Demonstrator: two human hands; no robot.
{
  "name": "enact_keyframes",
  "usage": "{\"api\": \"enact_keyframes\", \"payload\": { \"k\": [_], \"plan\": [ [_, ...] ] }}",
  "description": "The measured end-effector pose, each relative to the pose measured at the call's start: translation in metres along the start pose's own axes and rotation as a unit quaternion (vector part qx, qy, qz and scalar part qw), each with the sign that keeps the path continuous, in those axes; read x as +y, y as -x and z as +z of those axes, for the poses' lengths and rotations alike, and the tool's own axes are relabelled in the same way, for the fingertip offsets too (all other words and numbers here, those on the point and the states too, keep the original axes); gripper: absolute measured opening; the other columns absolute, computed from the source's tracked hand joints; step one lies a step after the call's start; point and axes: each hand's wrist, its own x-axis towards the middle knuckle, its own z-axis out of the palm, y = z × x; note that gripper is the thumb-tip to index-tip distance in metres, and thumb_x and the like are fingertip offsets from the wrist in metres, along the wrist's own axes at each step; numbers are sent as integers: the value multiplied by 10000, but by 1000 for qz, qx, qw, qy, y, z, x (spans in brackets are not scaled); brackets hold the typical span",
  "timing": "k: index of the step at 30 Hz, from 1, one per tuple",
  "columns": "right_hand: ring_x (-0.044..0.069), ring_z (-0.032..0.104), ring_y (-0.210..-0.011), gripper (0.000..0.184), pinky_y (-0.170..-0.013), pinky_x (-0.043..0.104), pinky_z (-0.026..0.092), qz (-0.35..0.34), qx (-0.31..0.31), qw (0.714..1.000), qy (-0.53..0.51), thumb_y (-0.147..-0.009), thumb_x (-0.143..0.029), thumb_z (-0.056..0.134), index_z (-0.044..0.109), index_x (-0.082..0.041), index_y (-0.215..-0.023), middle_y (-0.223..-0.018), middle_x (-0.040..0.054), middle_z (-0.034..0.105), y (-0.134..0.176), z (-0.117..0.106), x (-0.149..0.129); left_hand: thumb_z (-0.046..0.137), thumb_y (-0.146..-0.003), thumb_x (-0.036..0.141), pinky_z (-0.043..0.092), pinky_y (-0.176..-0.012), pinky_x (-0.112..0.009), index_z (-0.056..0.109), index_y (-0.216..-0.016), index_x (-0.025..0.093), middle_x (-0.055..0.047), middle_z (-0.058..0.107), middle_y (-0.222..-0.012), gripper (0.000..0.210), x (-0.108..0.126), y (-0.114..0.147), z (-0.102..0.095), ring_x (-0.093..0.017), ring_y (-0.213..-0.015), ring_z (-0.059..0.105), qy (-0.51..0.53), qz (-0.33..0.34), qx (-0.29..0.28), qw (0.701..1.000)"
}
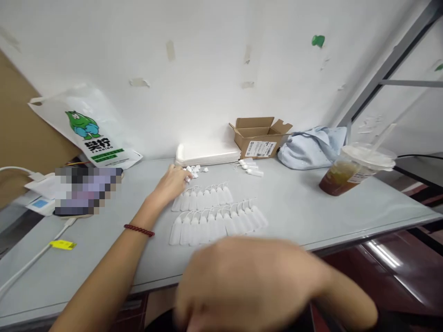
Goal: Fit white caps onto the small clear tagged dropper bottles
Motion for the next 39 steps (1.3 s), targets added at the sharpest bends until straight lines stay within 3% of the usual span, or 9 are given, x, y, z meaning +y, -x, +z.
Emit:
{"api": "enact_keyframes", "payload": {
  "k": [4, 7, 10, 13, 18, 28, 32, 35, 39],
  "plan": [
    [70, 409, -507, 146, -510, 220, 306, 148, 106, 978, 97, -801, -138, 486, 568, -137, -679, -582, -25, 520, -5, -40, 63, 392, -781, 65, 430, -894, -368, 697, -1061, 162, -118, 653, -978, 425, 6, 1, -1, -284, -1016, 528, -5, -3, -24, 1000],
    [74, 353, -507, 165, -512, 238, 250, 203, 137, 959, 144, -719, -148, 500, 493, -149, -554, -519, -32, 442, -9, -59, 112, 384, -796, 74, 442, -870, -372, 687, -1077, 153, -127, 671, -995, 421, 9, 2, -3, -291, -1009, 546, -4, -1, -28, 1000],
    [75, 281, -502, 213, -504, 256, 204, 227, 122, 955, 143, -678, -178, 486, 391, -170, -487, -493, -40, 348, -9, -61, 138, 382, -798, 81, 447, -865, -357, 688, -1035, 152, -123, 681, -989, 393, 11, 3, -6, -276, -993, 566, -12, -2, -26, 1000],
    [79, 223, -500, 254, -502, 274, 170, 264, 130, 941, 169, -661, -213, 491, 321, -183, -474, -489, -43, 275, -5, -54, 142, 388, -792, 101, 462, -831, -343, 669, -1029, 182, -98, 679, -950, 377, 13, 6, -10, -259, -975, 578, 13, -18, -5, 1000],
    [95, 284, -509, 260, -510, 288, 164, 320, 152, 907, 228, -679, -280, 508, 365, -177, -488, -500, -4, 356, -1, -46, 140, 436, -778, 104, 460, -805, -350, 638, -984, 165, -82, 657, -938, 295, 27, 11, -21, -255, -960, 575, 79, -21, 67, 994],
    [123, 391, -517, 321, -504, 281, 224, 372, 123, 890, 232, -749, -367, 501, 436, -173, -502, -535, 35, 453, -1, -43, 156, 512, -795, 153, 420, -890, -362, 626, -931, 184, -49, 650, -1010, 180, 55, 16, -20, -235, -1067, 494, 212, -5, 154, 965],
    [122, 441, -546, 282, -526, 263, 265, 337, 236, 884, 220, -791, -336, 505, 460, -171, -567, -566, 28, 529, 1, -48, 160, 593, -756, 224, 437, -851, -355, 648, -905, 187, -48, 645, -1004, 163, 57, 15, -24, -224, -1008, 530, 310, -48, 136, 940],
    [127, 511, -579, 279, -558, 243, 311, 293, 343, 868, 208, -837, -401, 525, 495, -167, -688, -646, 29, 604, 2, -47, 161, 660, -718, 272, 459, -777, -317, 647, -881, 167, -47, 656, -927, 194, 59, 16, -31, -193, -895, 578, 429, -68, 112, 894],
    [155, 603, -638, 222, -585, 237, 345, 244, 382, 859, 239, -844, -373, 591, 552, -155, -860, -745, 46, 657, 0, -39, 160, 718, -684, 332, 464, -716, -286, 650, -874, 169, -38, 654, -880, 259, 62, 19, -36, -169, -832, 592, 540, -92, 76, 833]
  ]
}}
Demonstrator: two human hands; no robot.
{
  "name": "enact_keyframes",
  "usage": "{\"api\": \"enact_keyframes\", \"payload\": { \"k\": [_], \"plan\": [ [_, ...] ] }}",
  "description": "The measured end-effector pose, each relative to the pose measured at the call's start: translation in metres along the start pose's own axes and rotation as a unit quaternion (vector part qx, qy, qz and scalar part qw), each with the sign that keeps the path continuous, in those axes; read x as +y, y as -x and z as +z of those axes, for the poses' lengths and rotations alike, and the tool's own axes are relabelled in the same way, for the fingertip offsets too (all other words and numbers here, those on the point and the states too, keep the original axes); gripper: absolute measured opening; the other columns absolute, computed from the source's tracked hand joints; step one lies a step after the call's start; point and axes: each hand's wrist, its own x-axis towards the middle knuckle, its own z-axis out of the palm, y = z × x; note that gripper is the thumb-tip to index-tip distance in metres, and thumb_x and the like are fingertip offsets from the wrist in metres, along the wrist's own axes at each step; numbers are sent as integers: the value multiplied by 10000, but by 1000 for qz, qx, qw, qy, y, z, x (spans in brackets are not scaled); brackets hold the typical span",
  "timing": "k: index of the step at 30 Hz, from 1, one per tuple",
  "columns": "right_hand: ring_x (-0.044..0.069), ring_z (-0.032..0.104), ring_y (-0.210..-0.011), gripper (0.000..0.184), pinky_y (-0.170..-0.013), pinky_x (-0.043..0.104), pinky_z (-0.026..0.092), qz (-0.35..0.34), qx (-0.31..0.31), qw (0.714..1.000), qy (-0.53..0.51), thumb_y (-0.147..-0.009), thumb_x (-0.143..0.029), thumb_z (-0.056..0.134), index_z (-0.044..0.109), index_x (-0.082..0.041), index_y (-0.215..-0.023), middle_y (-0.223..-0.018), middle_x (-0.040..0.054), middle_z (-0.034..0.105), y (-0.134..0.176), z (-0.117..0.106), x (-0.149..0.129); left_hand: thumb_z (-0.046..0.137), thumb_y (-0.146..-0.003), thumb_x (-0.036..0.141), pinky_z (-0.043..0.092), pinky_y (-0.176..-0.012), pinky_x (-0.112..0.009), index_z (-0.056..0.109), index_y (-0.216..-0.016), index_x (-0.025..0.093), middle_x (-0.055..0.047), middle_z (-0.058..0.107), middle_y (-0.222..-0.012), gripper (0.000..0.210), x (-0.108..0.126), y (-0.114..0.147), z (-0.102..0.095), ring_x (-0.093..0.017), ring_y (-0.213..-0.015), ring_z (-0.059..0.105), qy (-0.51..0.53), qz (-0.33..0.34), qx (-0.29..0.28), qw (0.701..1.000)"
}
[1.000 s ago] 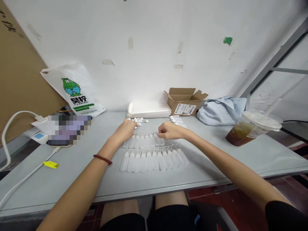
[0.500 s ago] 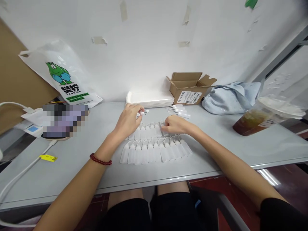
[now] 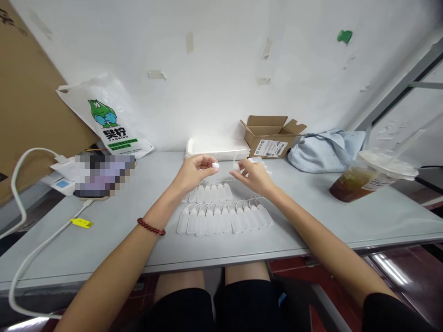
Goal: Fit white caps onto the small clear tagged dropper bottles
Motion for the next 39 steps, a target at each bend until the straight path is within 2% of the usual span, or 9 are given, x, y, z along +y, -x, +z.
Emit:
{"api": "enact_keyframes", "payload": {
  "k": [5, 9, 14, 18, 21, 28, 31, 35, 39],
  "plan": [
    [173, 606, -648, 224, -550, 249, 333, -115, 37, 990, 78, -869, -335, 586, 610, -158, -1005, -843, 74, 682, 8, 5, -2, 728, -681, 331, 479, -663, -274, 669, -875, 162, -39, 663, -840, 265, -3, 1, 5, -155, -779, 599, 40, -32, -34, 998],
    [156, 589, -628, 274, -548, 253, 355, -168, 68, 981, 69, -903, -347, 531, 624, -149, -1069, -873, 86, 672, 11, 3, -1, 720, -680, 316, 498, -631, -276, 674, -875, 152, -47, 669, -838, 259, -6, 0, 9, -154, -749, 606, 33, -26, -24, 999],
    [158, 582, -676, 306, -601, 263, 411, -201, 29, 978, 44, -927, -329, 479, 616, -143, -1127, -912, 98, 653, 12, -2, -2, 681, -711, 324, 507, -617, -271, 681, -878, 153, -43, 670, -842, 239, -8, -1, 10, -143, -718, 598, -1, 24, -27, 999],
    [204, 588, -785, 327, -658, 299, 448, -205, 15, 977, 53, -937, -311, 448, 598, -122, -1159, -924, 124, 641, 12, -6, 0, 674, -715, 344, 514, -617, -288, 681, -897, 155, -59, 683, -881, 262, -9, 0, 11, -167, -732, 614, -39, 59, -36, 997],
    [228, 587, -837, 312, -694, 331, 467, -205, 15, 977, 57, -934, -269, 451, 586, -115, -1170, -940, 138, 634, 10, -7, 2, 659, -732, 365, 517, -647, -307, 678, -877, 150, -74, 693, -914, 260, -11, 1, 13, -186, -754, 635, -77, 71, -23, 994],
    [245, 577, -951, 240, -723, 346, 471, -177, 17, 983, 48, -895, -136, 474, 576, -150, -1111, -1020, 144, 633, 8, -6, 5, 629, -761, 345, 523, -672, -307, 663, -847, 156, -57, 701, -855, 210, -9, 5, 18, -191, -749, 656, -100, 80, -36, 991],
    [223, 585, -872, 188, -688, 324, 457, -134, 16, 991, 20, -856, -130, 531, 564, -155, -1039, -985, 127, 637, 8, -5, 3, 637, -751, 316, 525, -689, -306, 666, -838, 158, -55, 709, -851, 184, -7, 7, 20, -195, -767, 661, -113, 82, -23, 990],
    [156, 554, -704, 155, -650, 283, 434, -102, 27, 992, -63, -807, -147, 592, 552, -177, -954, -870, 58, 628, 8, -6, 3, 637, -754, 325, 527, -670, -315, 669, -825, 151, -59, 709, -812, 191, -8, 8, 21, -199, -722, 666, -110, 64, -15, 992],
    [131, 526, -649, 146, -607, 256, 422, -62, 6, 982, -177, -808, -280, 617, 566, -175, -896, -761, 19, 602, 9, -12, -1, 643, -752, 329, 523, -623, -302, 672, -835, 144, -53, 693, -790, 205, -11, 6, 20, -187, -688, 652, -68, 75, -33, 994]
  ]
}}
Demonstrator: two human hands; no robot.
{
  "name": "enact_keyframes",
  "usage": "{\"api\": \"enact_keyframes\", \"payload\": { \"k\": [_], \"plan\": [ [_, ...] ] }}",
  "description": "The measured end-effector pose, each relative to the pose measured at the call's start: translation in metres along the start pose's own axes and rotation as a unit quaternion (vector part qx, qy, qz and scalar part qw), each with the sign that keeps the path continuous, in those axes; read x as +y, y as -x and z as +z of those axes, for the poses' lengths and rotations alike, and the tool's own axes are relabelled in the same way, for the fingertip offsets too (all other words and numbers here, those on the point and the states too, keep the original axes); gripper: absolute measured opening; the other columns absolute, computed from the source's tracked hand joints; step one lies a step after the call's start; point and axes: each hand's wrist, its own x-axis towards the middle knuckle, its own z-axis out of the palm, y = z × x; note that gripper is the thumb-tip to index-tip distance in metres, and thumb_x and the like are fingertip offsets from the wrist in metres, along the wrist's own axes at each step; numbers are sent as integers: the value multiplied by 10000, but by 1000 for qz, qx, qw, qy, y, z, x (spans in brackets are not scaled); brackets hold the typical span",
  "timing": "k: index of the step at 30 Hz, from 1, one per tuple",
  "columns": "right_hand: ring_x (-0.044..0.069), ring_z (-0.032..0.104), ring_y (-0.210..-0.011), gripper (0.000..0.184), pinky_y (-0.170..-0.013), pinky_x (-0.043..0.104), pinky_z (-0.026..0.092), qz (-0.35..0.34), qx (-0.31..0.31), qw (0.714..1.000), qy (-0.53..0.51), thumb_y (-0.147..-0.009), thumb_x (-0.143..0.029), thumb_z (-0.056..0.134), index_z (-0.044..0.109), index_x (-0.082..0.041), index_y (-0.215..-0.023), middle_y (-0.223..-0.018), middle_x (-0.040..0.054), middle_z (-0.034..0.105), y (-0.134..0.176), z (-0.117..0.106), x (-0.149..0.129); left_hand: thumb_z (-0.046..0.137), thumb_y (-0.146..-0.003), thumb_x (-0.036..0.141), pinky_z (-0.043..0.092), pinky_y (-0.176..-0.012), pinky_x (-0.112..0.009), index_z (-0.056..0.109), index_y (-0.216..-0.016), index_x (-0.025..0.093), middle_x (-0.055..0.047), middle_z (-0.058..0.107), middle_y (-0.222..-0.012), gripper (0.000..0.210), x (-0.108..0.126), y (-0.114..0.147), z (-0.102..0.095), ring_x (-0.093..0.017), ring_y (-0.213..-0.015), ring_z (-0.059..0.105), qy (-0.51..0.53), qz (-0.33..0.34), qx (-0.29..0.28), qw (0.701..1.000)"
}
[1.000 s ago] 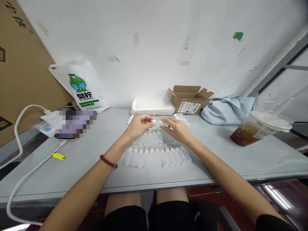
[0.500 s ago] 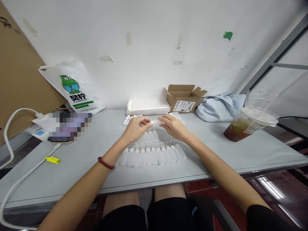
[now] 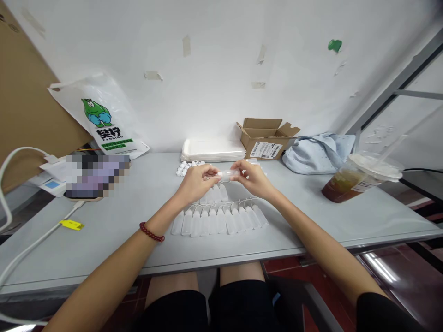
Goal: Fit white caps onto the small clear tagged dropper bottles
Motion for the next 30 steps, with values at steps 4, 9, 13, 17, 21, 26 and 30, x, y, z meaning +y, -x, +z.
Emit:
{"api": "enact_keyframes", "payload": {
  "k": [4, 9, 13, 17, 21, 26, 30],
  "plan": [
    [119, 524, -628, 277, -569, 240, 399, 62, -21, 991, -117, -853, -437, 546, 577, -161, -861, -717, 19, 612, 1, -4, -9, 652, -747, 319, 523, -629, -291, 677, -830, 145, -54, 689, -833, 194, 1, 0, -1, -170, -697, 633, 20, 20, 3, 1000],
    [83, 415, -511, 380, -515, 233, 319, 105, -24, 981, -164, -865, -511, 506, 538, -158, -729, -585, -21, 525, 1, -4, -11, 656, -749, 325, 529, -635, -289, 686, -849, 145, -52, 687, -834, 209, 4, 3, 1, -161, -691, 619, 31, 19, 0, 999],
    [81, 379, -500, 464, -515, 238, 306, 102, -33, 976, -190, -895, -550, 422, 466, -169, -635, -534, -31, 441, -1, -1, -9, 671, -744, 358, 531, -641, -289, 699, -854, 151, -46, 695, -809, 236, 7, 4, 1, -166, -694, 627, 34, 7, 3, 999],
    [78, 352, -495, 472, -500, 237, 297, 97, -29, 974, -202, -898, -566, 404, 484, -166, -662, -556, -31, 417, 0, 1, -9, 644, -777, 403, 522, -617, -276, 709, -832, 146, -42, 688, -709, 271, 8, 2, -1, -146, -621, 615, 55, -29, -22, 998],
    [77, 335, -483, 455, -486, 237, 293, 101, -18, 970, -222, -887, -568, 430, 496, -165, -686, -547, -41, 390, 0, 2, -11, 572, -824, 465, 510, -562, -262, 691, -748, 131, -81, 701, -753, 362, 6, 1, -1, -153, -636, 633, 66, -59, -91, 992],
    [71, 287, -488, 495, -479, 238, 253, 103, -35, 968, -226, -878, -594, 421, 486, -162, -645, -537, -45, 353, -1, 2, -8, 585, -820, 392, 490, -610, -259, 682, -848, 145, -57, 696, -790, 267, 8, 3, 1, -160, -709, 631, -10, 0, -51, 999],
    [69, 275, -489, 507, -471, 238, 235, 114, -40, 964, -237, -862, -617, 428, 494, -158, -658, -540, -43, 356, -2, 3, -5, 554, -837, 387, 484, -636, -259, 670, -883, 166, -47, 697, -855, 254, 10, 4, 2, -167, -759, 633, -44, 25, -33, 998]
  ]
}}
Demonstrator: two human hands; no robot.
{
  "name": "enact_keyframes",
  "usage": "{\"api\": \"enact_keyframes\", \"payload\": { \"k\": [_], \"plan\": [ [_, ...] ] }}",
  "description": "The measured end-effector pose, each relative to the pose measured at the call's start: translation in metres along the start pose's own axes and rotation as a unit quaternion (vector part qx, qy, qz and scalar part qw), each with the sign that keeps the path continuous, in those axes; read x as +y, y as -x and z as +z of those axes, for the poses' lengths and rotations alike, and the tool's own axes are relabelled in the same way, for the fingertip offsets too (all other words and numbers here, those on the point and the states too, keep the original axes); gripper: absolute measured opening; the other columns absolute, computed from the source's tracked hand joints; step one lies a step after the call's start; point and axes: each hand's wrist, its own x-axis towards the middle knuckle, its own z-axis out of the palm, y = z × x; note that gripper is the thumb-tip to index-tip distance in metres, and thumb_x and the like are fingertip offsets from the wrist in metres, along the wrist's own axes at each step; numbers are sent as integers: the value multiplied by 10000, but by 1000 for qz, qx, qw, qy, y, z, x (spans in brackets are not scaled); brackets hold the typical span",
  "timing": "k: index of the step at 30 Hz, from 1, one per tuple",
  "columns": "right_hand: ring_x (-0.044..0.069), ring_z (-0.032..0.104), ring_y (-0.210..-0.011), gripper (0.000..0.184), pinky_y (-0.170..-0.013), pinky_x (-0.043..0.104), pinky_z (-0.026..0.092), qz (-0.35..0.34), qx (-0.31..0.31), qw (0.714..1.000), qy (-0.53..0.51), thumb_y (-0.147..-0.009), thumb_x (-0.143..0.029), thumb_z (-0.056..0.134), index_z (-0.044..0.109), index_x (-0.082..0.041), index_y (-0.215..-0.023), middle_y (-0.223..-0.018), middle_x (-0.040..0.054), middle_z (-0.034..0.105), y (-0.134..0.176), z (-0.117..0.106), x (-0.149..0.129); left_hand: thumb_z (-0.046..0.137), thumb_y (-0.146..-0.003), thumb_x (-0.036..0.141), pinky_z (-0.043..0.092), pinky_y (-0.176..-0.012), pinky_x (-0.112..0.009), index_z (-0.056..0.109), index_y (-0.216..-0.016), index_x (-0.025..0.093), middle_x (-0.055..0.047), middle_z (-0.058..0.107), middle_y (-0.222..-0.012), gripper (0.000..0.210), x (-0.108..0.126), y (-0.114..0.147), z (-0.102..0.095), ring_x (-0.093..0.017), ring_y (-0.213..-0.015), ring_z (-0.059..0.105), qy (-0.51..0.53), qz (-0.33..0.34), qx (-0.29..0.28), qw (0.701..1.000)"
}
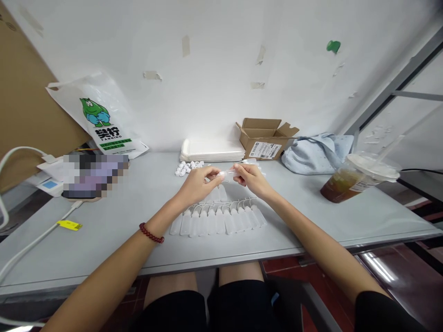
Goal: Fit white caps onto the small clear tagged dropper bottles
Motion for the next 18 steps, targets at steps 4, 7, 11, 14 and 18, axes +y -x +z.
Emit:
{"api": "enact_keyframes", "payload": {
  "k": [4, 7, 11, 14, 18],
  "plan": [
    [66, 291, -480, 499, -459, 232, 233, -2, -11, 1000, -28, -861, -621, 430, 499, -160, -682, -538, -46, 362, 0, 0, 0, 490, -869, 440, 470, -571, -254, 650, -776, 158, -55, 684, -765, 338, -2, -1, -1, -144, -638, 603, 13, -27, -37, 999],
    [68, 328, -481, 433, -457, 224, 258, -4, -33, 998, -48, -859, -586, 469, 543, -159, -844, -563, -58, 374, 1, 0, -2, 504, -855, 464, 458, -516, -243, 639, -737, 150, -67, 689, -765, 361, -4, -3, -2, -128, -580, 577, 54, -56, -43, 996],
    [62, 385, -494, 365, -472, 220, 307, -27, -80, 995, -49, -858, -473, 539, 525, -164, -1052, -652, -48, 476, 3, -2, -4, 531, -835, 459, 466, -513, -237, 642, -709, 139, -79, 693, -766, 361, -3, -4, -6, -136, -600, 603, 102, -77, -38, 991],
    [65, 424, -478, 330, -474, 226, 329, -13, -101, 994, -46, -869, -448, 523, 535, -154, -1017, -677, -20, 564, 4, -3, -5, 566, -812, 414, 462, -535, -241, 660, -744, 141, -63, 690, -750, 297, 0, -4, -9, -140, -614, 611, 73, -62, -36, 995],
    [81, 447, -430, 389, -463, 235, 358, 26, -114, 992, -42, -888, -524, 454, 530, -145, -841, -563, -8, 584, 5, -3, -5, 581, -799, 369, 473, -604, -258, 672, -816, 154, -34, 679, -744, 235, 3, -1, -10, -154, -652, 626, 8, -12, -5, 1000]
  ]
}}
